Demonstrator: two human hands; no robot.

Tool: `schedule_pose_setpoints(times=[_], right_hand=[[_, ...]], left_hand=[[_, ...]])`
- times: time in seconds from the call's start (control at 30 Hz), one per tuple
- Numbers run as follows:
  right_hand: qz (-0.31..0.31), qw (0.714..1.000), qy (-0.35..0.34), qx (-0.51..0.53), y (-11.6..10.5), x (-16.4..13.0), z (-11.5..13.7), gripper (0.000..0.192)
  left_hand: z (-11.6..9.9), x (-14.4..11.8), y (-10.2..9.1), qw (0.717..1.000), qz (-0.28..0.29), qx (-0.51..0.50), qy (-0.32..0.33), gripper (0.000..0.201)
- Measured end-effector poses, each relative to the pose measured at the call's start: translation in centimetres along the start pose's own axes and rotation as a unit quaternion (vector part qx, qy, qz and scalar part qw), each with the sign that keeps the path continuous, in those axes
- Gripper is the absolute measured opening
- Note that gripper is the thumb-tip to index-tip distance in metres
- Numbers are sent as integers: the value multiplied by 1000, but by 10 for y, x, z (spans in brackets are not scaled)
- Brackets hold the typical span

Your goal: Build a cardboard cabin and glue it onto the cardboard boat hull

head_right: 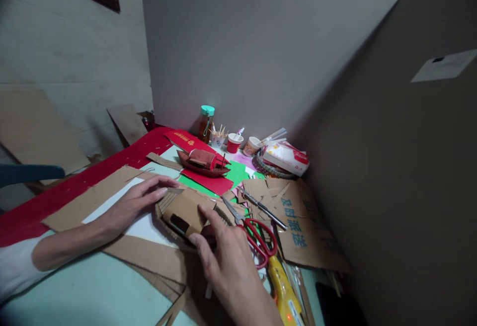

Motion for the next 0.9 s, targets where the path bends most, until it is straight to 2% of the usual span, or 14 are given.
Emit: schedule_pose_setpoints(times=[0.2,0.43,0.53,0.63,0.73,0.83,0.9], right_hand=[[22,999,26,12,1,0,-5,49],[8,1000,-11,1,-2,1,-3,49],[-23,1000,-13,9,0,1,-3,44],[-79,996,-28,18,3,-1,-5,36],[-141,988,-52,17,5,-4,-5,31],[-188,980,-56,39,4,-6,-3,27],[-194,976,-34,92,2,-8,0,24]], left_hand=[[-6,-7,4,999,17,18,23,29],[0,-2,-3,997,-48,53,36,34],[1,-2,-4,993,-58,79,60,33],[-2,-5,-3,986,-71,111,99,33],[-8,-9,-3,971,-107,146,155,28],[-14,-17,-2,948,-145,168,227,25],[-19,-23,-1,919,-166,190,304,36]])
Point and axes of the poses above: each hand's wrist, its own x-axis towards the middle knuckle, its own y-axis out of the palm, z = x × y, the point moved 1 cm from there along x, towards the middle knuckle, and after that the axes turned 8 degrees about -y, right-handed, at the moved point
